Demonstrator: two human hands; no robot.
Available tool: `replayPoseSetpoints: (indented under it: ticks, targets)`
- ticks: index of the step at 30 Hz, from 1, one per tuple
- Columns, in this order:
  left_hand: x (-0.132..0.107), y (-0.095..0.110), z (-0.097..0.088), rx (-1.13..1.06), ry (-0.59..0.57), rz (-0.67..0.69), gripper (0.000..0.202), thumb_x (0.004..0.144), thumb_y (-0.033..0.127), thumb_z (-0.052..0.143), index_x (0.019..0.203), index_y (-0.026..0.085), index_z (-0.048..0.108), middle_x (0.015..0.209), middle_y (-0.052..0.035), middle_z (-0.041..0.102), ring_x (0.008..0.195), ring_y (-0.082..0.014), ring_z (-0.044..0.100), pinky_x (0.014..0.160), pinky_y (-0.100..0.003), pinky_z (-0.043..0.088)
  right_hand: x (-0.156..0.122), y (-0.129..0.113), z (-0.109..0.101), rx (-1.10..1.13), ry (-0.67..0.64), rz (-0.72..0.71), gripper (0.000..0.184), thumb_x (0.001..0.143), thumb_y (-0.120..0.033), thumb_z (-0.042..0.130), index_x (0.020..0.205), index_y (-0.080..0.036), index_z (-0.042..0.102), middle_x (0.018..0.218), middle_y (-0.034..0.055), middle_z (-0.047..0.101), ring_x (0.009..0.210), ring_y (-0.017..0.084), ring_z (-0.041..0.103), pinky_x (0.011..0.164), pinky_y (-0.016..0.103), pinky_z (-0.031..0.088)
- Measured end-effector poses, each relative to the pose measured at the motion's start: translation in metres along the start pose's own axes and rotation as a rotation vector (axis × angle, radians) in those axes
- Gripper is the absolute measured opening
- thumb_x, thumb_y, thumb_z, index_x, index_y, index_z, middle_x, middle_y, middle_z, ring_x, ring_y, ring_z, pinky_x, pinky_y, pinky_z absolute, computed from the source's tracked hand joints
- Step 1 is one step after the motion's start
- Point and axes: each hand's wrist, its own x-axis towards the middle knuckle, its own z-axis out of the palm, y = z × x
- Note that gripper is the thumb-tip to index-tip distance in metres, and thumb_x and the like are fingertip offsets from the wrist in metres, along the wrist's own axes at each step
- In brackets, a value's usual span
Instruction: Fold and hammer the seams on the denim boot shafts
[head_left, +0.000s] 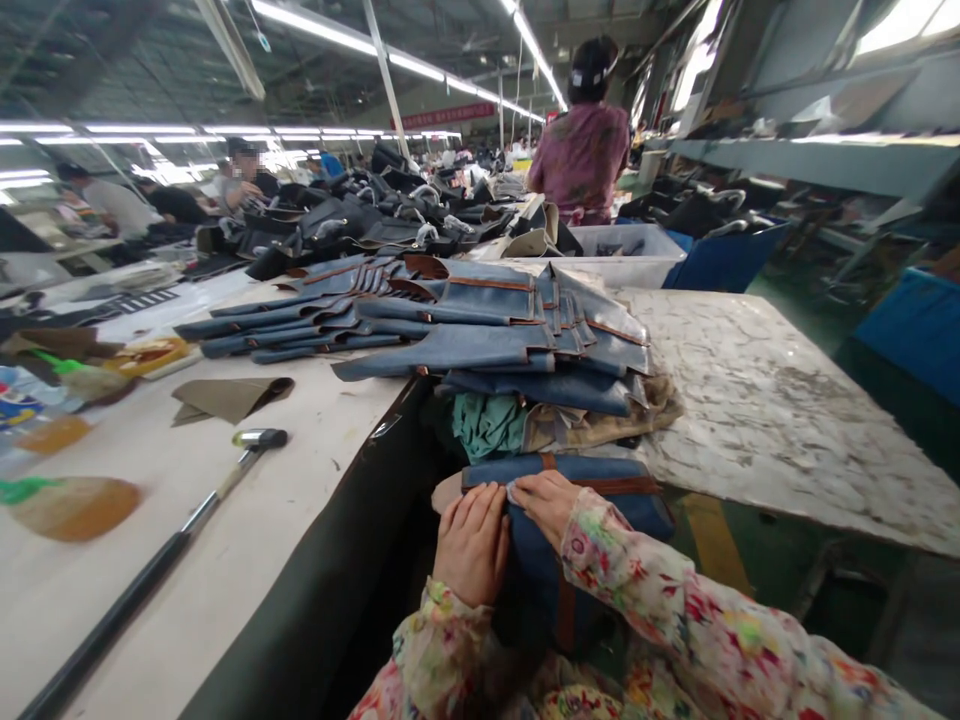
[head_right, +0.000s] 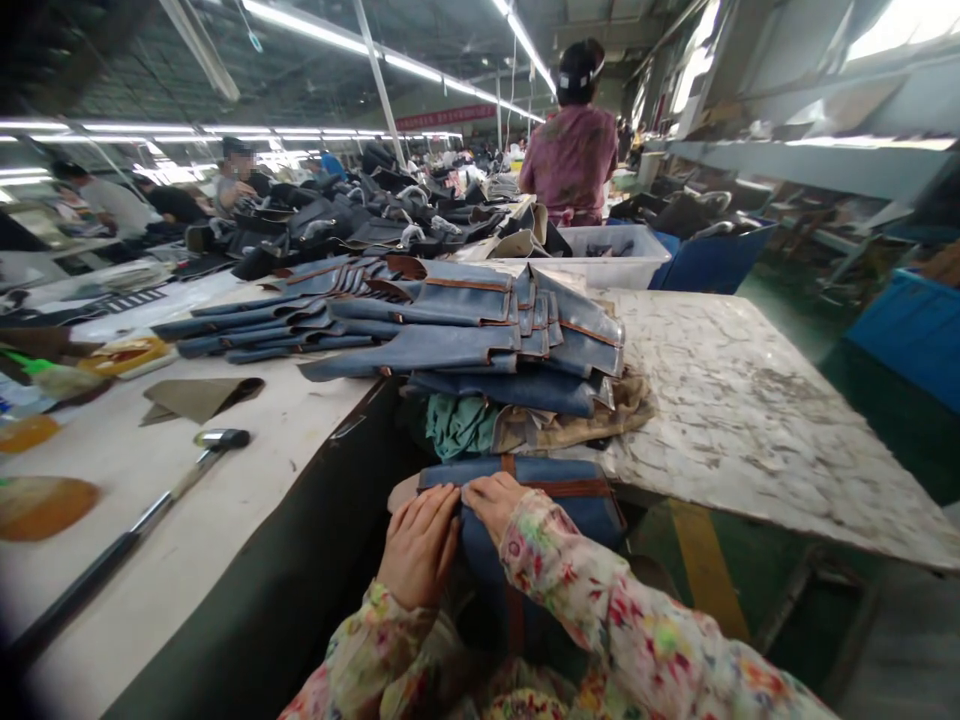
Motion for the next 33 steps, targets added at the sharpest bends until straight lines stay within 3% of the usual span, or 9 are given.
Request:
replayPoseSetpoints:
  ticks: [8, 13, 21, 25, 28, 32, 33]
  targets:
    - [-0.015, -0.033, -0.009, 0.034, 0.009, -0.07, 0.032, 0.084, 0.021, 0.04, 0.112, 0.018, 0.054, 0.111, -0.0047, 0.059, 0.103, -0.017, 0.052, 0.09, -0.033, 0.033, 0.035, -0.018, 0.011, 0.036, -0.103, -0.08, 0.033, 0.083, -0.016, 0.041, 0.114, -0.02, 0.053, 0.11, 0.0055, 0.053, 0.094, 0.019, 0.047, 0.082, 0.032, 0.045]
    - [-0.02, -0.035, -0.011, 0.083, 0.004, -0.134, 0.033, 0.084, 0.022, 0.038, 0.113, 0.018, 0.053, 0.111, -0.0052, 0.059, 0.103, -0.0182, 0.051, 0.09, -0.035, 0.033, 0.043, -0.021, 0.02, 0.044, -0.114, -0.113, 0.035, 0.083, -0.015, 0.04, 0.116, -0.018, 0.051, 0.11, 0.0075, 0.053, 0.095, 0.021, 0.047, 0.079, 0.032, 0.047]
    - [-0.015, -0.021, -0.014, 0.078, -0.021, -0.154, 0.03, 0.084, 0.026, 0.041, 0.111, 0.021, 0.053, 0.109, -0.0023, 0.06, 0.101, -0.0173, 0.05, 0.091, -0.037, 0.034, -0.005, 0.01, 0.011, 0.06, 0.055, -0.112, 0.036, 0.086, -0.016, 0.031, 0.112, -0.021, 0.056, 0.106, 0.0057, 0.056, 0.093, 0.017, 0.049, 0.082, 0.031, 0.046]
    - [-0.011, -0.024, -0.029, 0.102, -0.127, -0.135, 0.029, 0.082, 0.029, 0.045, 0.109, 0.023, 0.054, 0.108, -0.0025, 0.059, 0.099, -0.0177, 0.051, 0.086, -0.036, 0.04, -0.035, 0.032, 0.0, 0.02, 0.086, -0.072, 0.037, 0.085, -0.016, 0.03, 0.11, -0.024, 0.058, 0.104, 0.0059, 0.058, 0.091, 0.017, 0.051, 0.081, 0.032, 0.047]
    - [-0.009, -0.057, -0.067, 0.123, -0.22, -0.169, 0.027, 0.082, 0.033, 0.043, 0.103, 0.023, 0.057, 0.113, -0.004, 0.057, 0.102, -0.0183, 0.051, 0.086, -0.034, 0.042, -0.05, 0.037, -0.004, -0.056, 0.098, -0.043, 0.041, 0.084, -0.011, 0.03, 0.112, -0.025, 0.056, 0.106, 0.0054, 0.057, 0.09, 0.017, 0.051, 0.078, 0.032, 0.049]
    - [-0.029, -0.152, -0.143, 0.353, -0.198, -0.515, 0.042, 0.084, 0.038, 0.034, 0.114, 0.014, 0.05, 0.116, -0.0099, 0.054, 0.108, -0.0221, 0.048, 0.095, -0.036, 0.036, -0.067, 0.031, 0.0, -0.065, 0.164, 0.003, 0.039, 0.086, -0.014, 0.03, 0.116, -0.025, 0.053, 0.11, 0.004, 0.056, 0.097, 0.017, 0.05, 0.084, 0.032, 0.046]
    - [-0.04, -0.177, -0.16, 0.393, -0.196, -0.591, 0.046, 0.083, 0.038, 0.034, 0.115, 0.009, 0.048, 0.116, -0.0146, 0.053, 0.107, -0.0266, 0.048, 0.093, -0.04, 0.036, -0.072, 0.029, 0.002, -0.051, 0.196, 0.016, 0.037, 0.087, -0.017, 0.031, 0.116, -0.024, 0.053, 0.11, 0.0043, 0.056, 0.098, 0.017, 0.05, 0.086, 0.031, 0.045]
